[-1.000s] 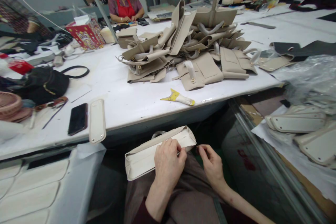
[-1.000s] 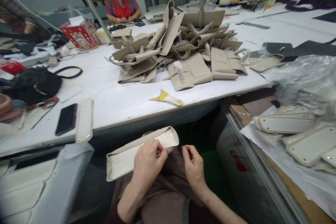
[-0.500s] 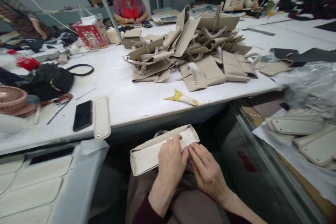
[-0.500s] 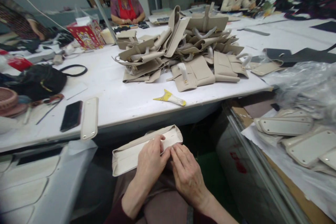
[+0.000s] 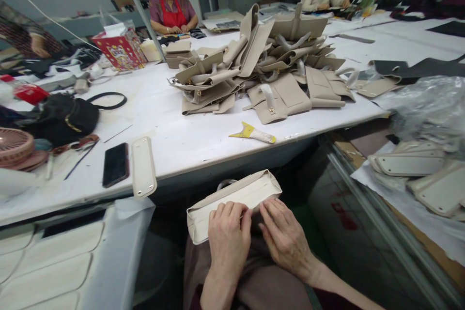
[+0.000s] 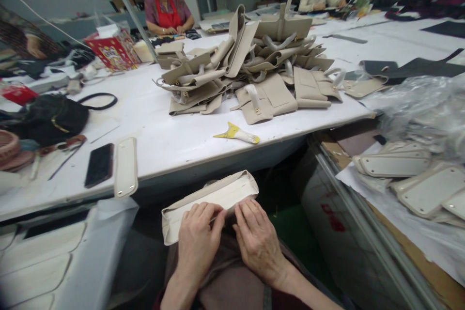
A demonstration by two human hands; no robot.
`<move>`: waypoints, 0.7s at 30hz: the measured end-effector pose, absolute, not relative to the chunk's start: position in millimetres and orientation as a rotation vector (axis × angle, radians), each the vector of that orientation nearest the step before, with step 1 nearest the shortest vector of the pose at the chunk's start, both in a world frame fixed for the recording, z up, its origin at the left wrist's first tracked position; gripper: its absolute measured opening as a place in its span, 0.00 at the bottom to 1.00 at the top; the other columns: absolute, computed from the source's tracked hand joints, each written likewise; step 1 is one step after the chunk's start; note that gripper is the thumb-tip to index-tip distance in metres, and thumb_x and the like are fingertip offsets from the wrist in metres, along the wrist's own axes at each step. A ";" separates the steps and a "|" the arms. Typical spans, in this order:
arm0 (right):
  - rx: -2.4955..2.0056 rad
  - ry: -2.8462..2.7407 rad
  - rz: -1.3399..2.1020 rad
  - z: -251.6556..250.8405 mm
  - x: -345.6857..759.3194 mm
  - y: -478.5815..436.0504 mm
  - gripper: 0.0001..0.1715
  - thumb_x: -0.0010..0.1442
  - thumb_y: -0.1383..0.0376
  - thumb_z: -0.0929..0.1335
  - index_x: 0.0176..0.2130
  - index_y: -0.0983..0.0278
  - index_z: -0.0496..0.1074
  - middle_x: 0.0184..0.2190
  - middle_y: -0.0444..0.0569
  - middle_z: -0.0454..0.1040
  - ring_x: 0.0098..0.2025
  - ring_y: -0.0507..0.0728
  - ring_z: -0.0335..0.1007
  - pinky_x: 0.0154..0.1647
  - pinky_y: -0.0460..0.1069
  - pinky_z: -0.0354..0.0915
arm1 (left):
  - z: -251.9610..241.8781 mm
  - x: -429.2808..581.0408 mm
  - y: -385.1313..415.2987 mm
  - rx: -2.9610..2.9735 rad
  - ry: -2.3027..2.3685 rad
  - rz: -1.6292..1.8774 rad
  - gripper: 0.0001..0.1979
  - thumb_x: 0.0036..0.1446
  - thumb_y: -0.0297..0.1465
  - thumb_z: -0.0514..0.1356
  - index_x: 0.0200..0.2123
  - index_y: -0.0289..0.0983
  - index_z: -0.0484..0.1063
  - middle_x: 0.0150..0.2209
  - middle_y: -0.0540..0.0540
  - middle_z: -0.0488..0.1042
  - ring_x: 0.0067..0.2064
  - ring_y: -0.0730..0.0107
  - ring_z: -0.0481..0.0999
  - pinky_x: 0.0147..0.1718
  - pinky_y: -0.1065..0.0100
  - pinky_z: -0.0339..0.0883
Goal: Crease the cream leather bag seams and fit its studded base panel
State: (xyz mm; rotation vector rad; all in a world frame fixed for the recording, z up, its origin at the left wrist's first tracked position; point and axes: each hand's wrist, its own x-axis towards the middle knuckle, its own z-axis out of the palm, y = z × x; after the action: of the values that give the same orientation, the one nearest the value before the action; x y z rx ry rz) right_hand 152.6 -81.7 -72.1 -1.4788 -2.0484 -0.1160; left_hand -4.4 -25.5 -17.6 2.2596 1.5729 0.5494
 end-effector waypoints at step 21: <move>-1.258 -2.167 -0.123 -69.8 104.3 -76.3 0.26 0.63 0.71 0.66 0.59 0.76 0.65 0.52 0.63 0.72 0.58 0.66 0.65 0.56 0.62 0.69 | -16.2 -59.1 -39.9 2.120 1.776 0.683 0.05 0.61 0.30 0.59 0.32 0.40 0.72 0.34 0.48 0.74 0.41 0.61 0.71 0.44 0.57 0.56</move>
State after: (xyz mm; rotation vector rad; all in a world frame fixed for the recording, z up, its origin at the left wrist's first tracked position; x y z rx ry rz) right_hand 104.3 -76.3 -69.8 -1.2577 -2.1674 -0.1230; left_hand -59.1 -39.9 -16.2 2.1201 1.7762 0.6825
